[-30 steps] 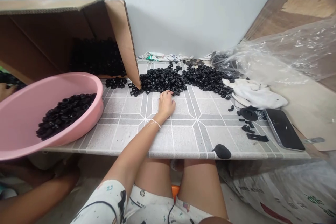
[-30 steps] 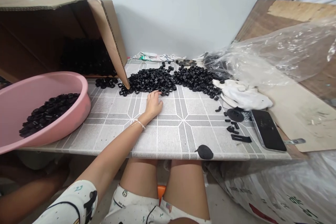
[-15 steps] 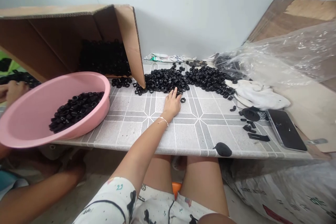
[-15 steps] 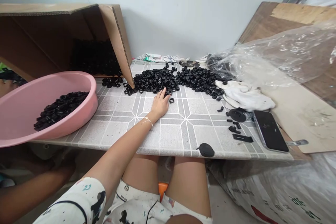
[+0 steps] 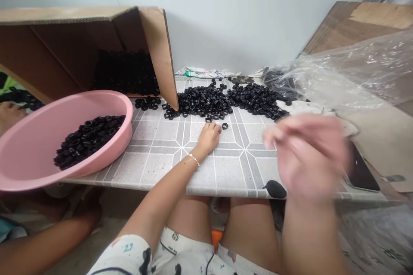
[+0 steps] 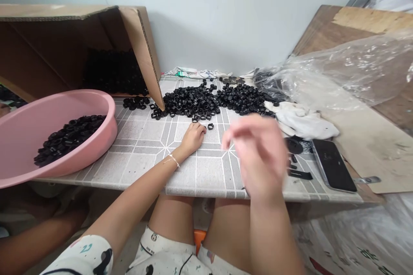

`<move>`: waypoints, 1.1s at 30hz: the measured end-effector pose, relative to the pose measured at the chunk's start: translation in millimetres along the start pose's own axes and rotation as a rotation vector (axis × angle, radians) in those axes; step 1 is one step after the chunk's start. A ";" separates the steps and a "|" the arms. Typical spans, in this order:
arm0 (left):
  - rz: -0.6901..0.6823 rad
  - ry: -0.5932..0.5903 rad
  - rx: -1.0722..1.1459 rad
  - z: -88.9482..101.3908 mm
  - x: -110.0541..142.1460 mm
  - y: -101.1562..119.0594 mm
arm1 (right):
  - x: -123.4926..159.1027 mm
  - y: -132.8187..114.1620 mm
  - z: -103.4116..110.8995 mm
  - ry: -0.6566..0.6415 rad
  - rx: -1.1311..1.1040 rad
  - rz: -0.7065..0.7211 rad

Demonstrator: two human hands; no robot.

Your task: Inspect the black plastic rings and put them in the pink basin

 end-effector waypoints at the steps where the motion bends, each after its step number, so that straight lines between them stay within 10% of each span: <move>1: -0.025 0.022 0.048 3.9 1.6 1.7 | -30.4 21.5 -6.4 0.001 0.064 -0.029; 5: -0.063 0.124 0.260 18.9 3.6 2.1 | -100.7 130.6 -1.2 -0.162 0.659 -0.260; 10: 0.159 0.232 0.595 19.7 0.6 -28.9 | -115.1 218.7 18.9 -0.328 1.211 -0.399; 18: 0.378 0.344 0.777 16.2 6.6 -57.0 | -117.0 220.3 11.3 -0.255 1.299 -0.280; 28: 0.545 0.320 1.043 2.1 5.9 -70.4 | -84.7 198.8 -48.5 -0.044 0.630 -0.138; 33: 0.737 0.253 1.071 -11.0 10.3 -82.0 | -61.3 208.5 -40.0 0.066 0.575 -0.155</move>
Point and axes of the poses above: each hand's wrist, its own x-axis away from the middle knuckle, its own z-axis out of the back of the hand, y = z × x, the point moved 10 cm from there along -x, towards the middle knuckle, and after that the axes turned 10 degrees about -x, right-handed, at the moved point
